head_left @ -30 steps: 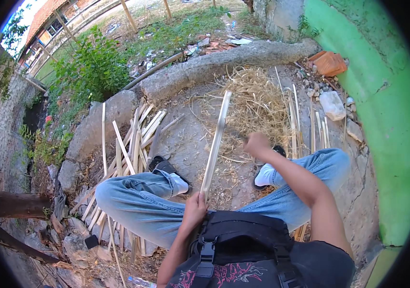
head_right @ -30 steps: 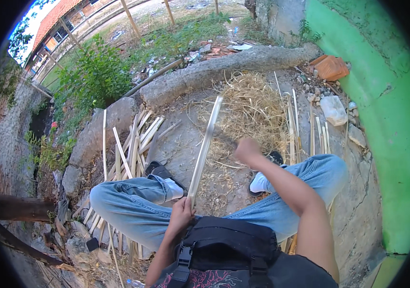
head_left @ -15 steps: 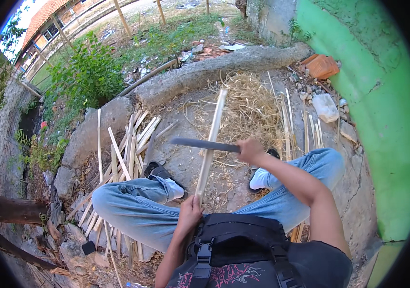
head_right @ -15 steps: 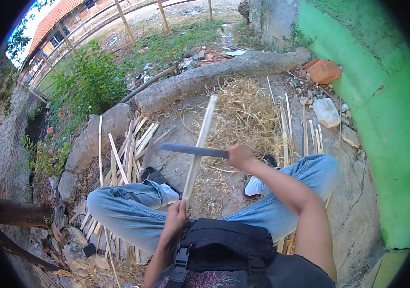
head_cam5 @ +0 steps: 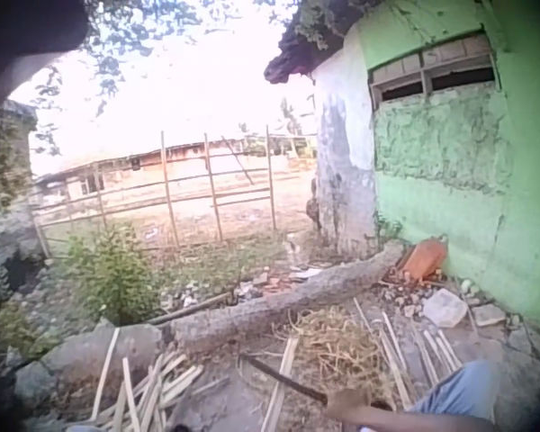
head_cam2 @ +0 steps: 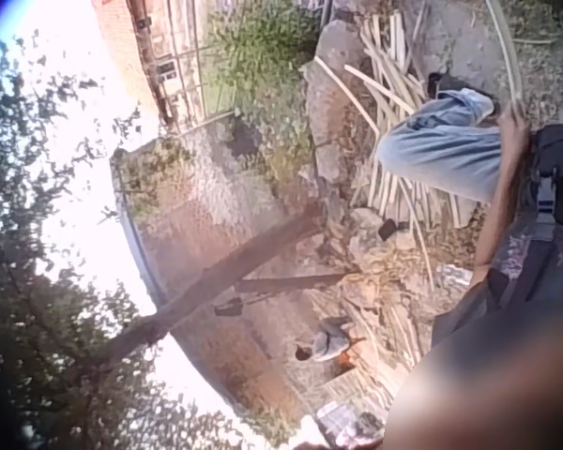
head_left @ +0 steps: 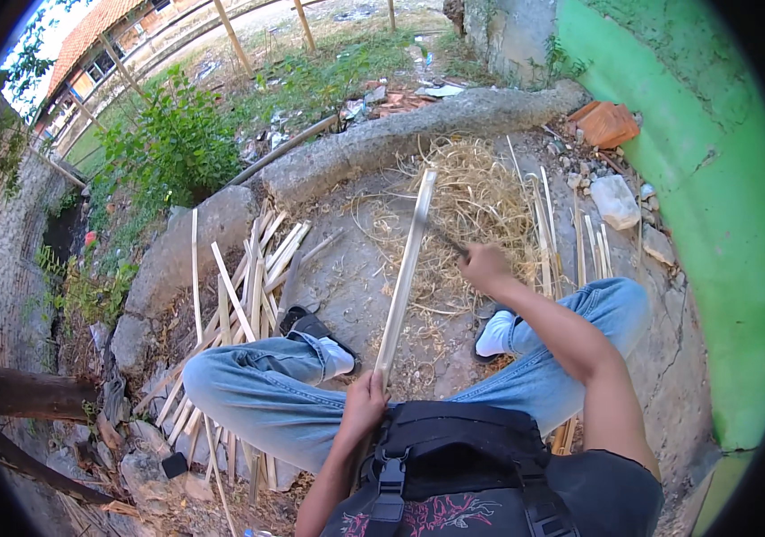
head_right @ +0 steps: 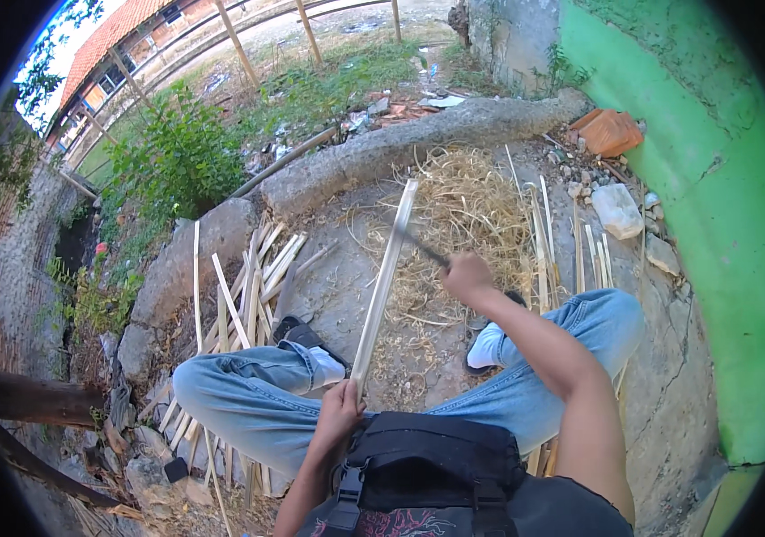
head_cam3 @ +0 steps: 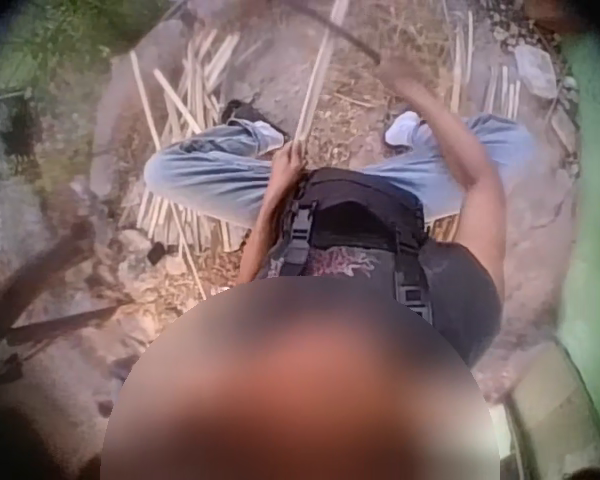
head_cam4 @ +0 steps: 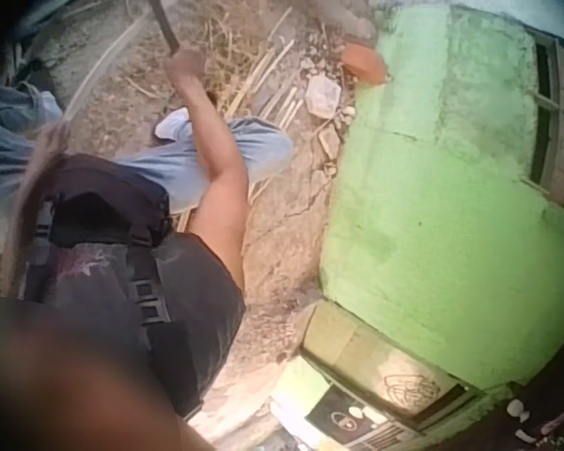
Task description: The person whittles and shaves thin strips of wood using a large knife, holding the wood strips by hand.
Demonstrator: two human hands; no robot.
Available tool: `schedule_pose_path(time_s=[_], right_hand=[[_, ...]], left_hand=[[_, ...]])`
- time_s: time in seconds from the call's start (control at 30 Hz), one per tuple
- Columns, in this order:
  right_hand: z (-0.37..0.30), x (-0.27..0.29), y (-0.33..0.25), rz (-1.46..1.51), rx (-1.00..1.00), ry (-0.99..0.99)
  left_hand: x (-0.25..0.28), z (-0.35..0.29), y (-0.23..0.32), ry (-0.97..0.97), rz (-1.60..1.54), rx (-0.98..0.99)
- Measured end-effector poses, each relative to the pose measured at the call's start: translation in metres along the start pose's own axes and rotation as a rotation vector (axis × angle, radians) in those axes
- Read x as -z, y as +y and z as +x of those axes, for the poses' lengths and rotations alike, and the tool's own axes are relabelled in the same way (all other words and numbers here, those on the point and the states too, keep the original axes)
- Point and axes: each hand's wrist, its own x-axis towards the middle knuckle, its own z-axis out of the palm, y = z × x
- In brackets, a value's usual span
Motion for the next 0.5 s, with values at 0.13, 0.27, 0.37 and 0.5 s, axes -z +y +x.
schedule_pose_path(time_s=[0.13,0.27,0.37,0.5], right_hand=[[0.016,-0.008,0.013,-0.111,0.293,-0.051],[0.037,0.011,0.023,-0.004,-0.145,0.041],[0.030,0.011,0.006,0.084,-0.114,0.011],[-0.009,-0.006,-0.018,0.117,0.046,-0.124]], left_hand=[[0.001,0.003,0.004,0.028,0.054,0.026],[-0.002,0.007,0.020,0.028,0.201,-0.076],[-0.002,0.017,-0.004,0.047,0.204,-0.141],[-0.002,0.010,0.018,0.023,0.071,0.073]])
